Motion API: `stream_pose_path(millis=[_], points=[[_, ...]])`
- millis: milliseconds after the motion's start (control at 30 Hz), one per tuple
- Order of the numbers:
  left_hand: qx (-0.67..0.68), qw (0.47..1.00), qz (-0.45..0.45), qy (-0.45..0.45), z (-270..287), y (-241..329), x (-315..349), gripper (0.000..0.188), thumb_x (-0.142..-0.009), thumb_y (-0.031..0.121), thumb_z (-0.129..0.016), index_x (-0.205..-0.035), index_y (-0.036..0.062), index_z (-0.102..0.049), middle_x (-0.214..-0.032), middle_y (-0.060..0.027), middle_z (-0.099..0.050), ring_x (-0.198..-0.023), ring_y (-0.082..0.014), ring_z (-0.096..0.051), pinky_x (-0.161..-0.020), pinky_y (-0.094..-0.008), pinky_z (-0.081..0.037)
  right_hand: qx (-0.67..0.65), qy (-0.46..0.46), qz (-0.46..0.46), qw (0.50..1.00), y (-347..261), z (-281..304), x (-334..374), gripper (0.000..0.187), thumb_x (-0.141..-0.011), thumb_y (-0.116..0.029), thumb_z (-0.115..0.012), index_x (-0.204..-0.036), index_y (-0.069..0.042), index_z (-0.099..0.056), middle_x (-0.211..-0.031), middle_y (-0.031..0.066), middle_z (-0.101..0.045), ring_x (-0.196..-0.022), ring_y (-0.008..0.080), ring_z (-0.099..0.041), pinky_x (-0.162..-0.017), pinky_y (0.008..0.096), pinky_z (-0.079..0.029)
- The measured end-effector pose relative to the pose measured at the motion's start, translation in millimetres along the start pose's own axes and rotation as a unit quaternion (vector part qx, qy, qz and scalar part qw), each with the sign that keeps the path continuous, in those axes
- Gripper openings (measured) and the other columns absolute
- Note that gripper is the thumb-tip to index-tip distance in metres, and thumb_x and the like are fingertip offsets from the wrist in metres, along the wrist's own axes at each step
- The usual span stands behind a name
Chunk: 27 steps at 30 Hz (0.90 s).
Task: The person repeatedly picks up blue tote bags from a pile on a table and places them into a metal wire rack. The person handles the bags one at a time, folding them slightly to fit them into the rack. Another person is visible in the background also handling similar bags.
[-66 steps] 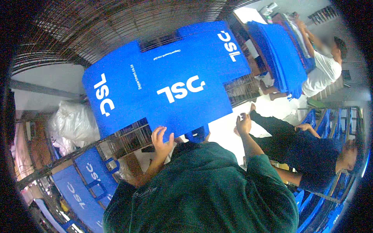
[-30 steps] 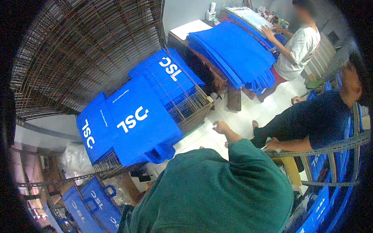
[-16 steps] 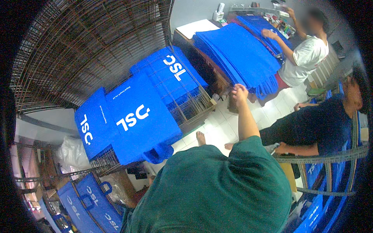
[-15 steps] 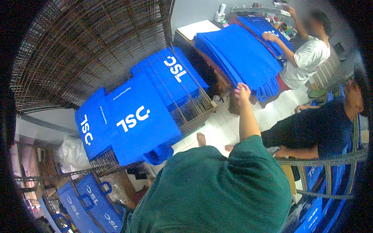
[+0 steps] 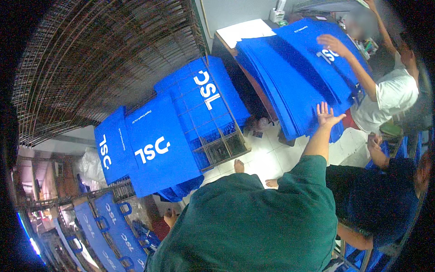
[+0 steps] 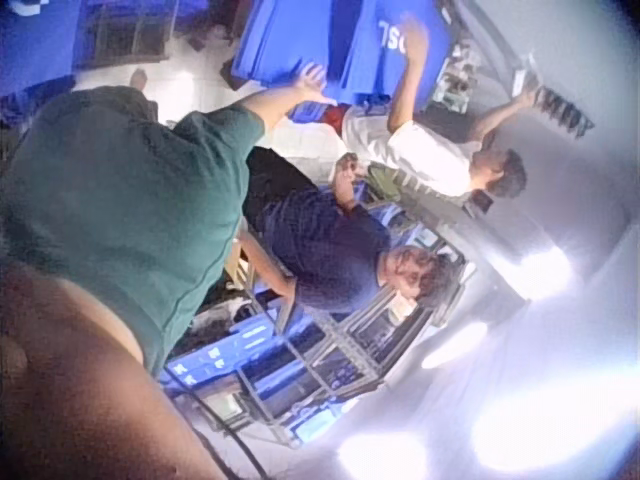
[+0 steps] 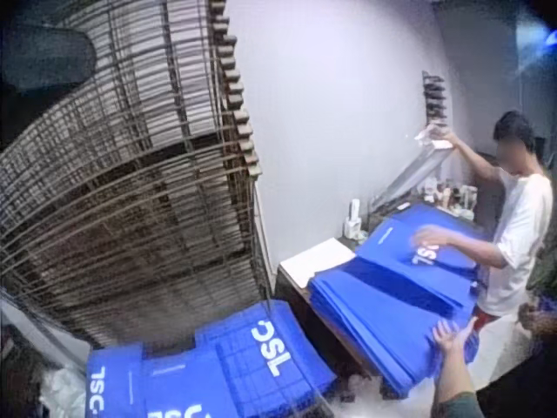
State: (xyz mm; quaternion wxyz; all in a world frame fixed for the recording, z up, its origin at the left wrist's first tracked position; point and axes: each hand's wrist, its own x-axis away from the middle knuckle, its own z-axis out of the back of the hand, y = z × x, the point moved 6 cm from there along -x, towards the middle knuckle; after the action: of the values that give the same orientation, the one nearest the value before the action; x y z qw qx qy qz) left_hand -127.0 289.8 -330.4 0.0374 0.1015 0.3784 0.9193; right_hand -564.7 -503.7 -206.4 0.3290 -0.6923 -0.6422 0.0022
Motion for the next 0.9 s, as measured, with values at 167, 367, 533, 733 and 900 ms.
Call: stream_pose_path(millis=[167,367,533,733,900], points=[[0.002,0.994,-0.090,0.069,2,88,7,0.034,-0.076,0.013,-0.067,-0.058,0.0014,-0.040,-0.049,-0.0033,-0.041,-0.045,-0.0114,-0.036,-0.044,-0.0293,-0.033,0.119,-0.030,-0.087,0.989,5,10,-67,0.094,-0.074,-0.057,-0.061,-0.139,-0.010,-0.013,-0.137,0.0215,-0.033,-0.116,0.0408,-0.045,-0.093,0.0557,-0.037],[0.003,0.988,-0.143,0.058,-10,135,-6,0.034,-0.077,0.013,-0.067,-0.058,0.0017,-0.040,-0.047,-0.0049,-0.039,-0.044,-0.0117,-0.035,-0.043,-0.0296,-0.030,0.522,0.323,0.072,0.786,-87,94,-159,0.069,-0.065,-0.040,-0.073,-0.118,-0.003,-0.049,-0.121,0.0201,-0.048,-0.099,0.0354,-0.056,-0.078,0.0442,-0.050],[-0.015,0.986,-0.149,0.066,5,139,12,0.035,-0.078,0.015,-0.067,-0.057,0.0024,-0.042,-0.048,-0.0052,-0.042,-0.044,-0.0116,-0.037,-0.042,-0.0295,-0.030,0.613,0.449,0.158,0.630,-88,26,-71,0.054,-0.058,-0.035,-0.078,-0.094,0.000,-0.059,-0.102,0.0194,-0.057,-0.090,0.0246,-0.058,-0.077,0.0370,-0.050],[-0.041,0.978,-0.195,0.060,21,198,33,0.034,-0.081,0.018,-0.064,-0.058,0.0030,-0.046,-0.049,-0.0055,-0.046,-0.045,-0.0121,-0.037,-0.043,-0.0302,-0.030,0.448,0.365,0.131,0.805,-111,91,-149,0.051,-0.062,-0.018,-0.078,-0.100,0.006,-0.054,-0.102,0.0206,-0.059,-0.087,0.0294,-0.059,-0.081,0.0404,-0.048],[-0.049,0.980,-0.190,0.028,12,198,12,0.032,-0.079,0.012,-0.065,-0.058,0.0017,-0.043,-0.050,-0.0060,-0.041,-0.047,-0.0122,-0.036,-0.045,-0.0290,-0.031,0.322,0.298,0.055,0.897,-103,73,-173,0.035,-0.070,-0.018,-0.071,-0.097,0.000,-0.057,-0.095,0.0150,-0.062,-0.079,0.0301,-0.060,-0.072,0.0400,-0.050]])
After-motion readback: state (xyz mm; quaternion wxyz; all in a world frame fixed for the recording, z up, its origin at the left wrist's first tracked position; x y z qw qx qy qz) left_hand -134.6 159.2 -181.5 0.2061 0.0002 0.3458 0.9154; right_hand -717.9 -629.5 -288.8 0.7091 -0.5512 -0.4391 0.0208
